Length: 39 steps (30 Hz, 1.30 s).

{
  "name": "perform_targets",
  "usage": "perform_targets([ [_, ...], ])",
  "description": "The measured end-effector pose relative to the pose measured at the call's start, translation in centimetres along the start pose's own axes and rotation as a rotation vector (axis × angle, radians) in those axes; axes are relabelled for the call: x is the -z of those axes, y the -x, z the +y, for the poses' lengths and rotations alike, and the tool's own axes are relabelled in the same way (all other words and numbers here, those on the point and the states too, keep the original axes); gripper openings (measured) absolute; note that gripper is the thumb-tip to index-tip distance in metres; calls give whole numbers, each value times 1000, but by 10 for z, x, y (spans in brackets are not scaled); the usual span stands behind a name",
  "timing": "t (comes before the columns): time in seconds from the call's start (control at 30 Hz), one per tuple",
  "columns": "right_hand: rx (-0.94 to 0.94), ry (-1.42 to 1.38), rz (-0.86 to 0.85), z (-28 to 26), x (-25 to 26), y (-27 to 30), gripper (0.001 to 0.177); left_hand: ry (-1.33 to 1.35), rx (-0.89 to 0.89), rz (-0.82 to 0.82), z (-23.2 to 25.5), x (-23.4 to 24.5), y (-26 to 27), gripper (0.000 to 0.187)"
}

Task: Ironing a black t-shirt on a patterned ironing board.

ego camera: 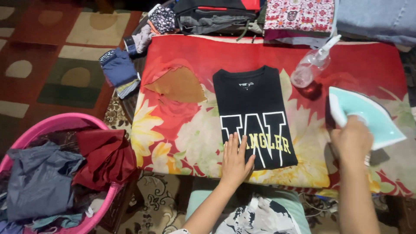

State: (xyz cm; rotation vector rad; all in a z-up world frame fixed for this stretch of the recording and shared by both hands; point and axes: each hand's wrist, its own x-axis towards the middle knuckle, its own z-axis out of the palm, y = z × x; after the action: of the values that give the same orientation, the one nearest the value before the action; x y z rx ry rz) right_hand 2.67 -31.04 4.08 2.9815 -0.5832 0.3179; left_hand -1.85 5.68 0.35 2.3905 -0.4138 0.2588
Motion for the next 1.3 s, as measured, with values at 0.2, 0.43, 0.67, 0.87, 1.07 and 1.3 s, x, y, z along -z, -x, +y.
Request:
perform_targets([
  [0.2,93,-261,-1,-83,89,12,44,4,-19,-8,-8,-11,-1,75],
  [0.43,515,-347,18,-257,107,-41,31,-80,-27,-24,-17,-25,0,78],
  [0.67,666,-199,-38,-322,58,-73,27,-115,-40,-51,-24,-37,5,70],
  [0.87,577,-179,12,-335,39,-80,17,-136,-36,-70,-22,-34,4,73],
  [1.07,514,-187,88,-358,20,-97,8,-176,-12,-123,-22,-34,3,75],
  [1.3,463,-222,94,-389,3,-129,7,-214,-22,-73,-20,-32,1,87],
])
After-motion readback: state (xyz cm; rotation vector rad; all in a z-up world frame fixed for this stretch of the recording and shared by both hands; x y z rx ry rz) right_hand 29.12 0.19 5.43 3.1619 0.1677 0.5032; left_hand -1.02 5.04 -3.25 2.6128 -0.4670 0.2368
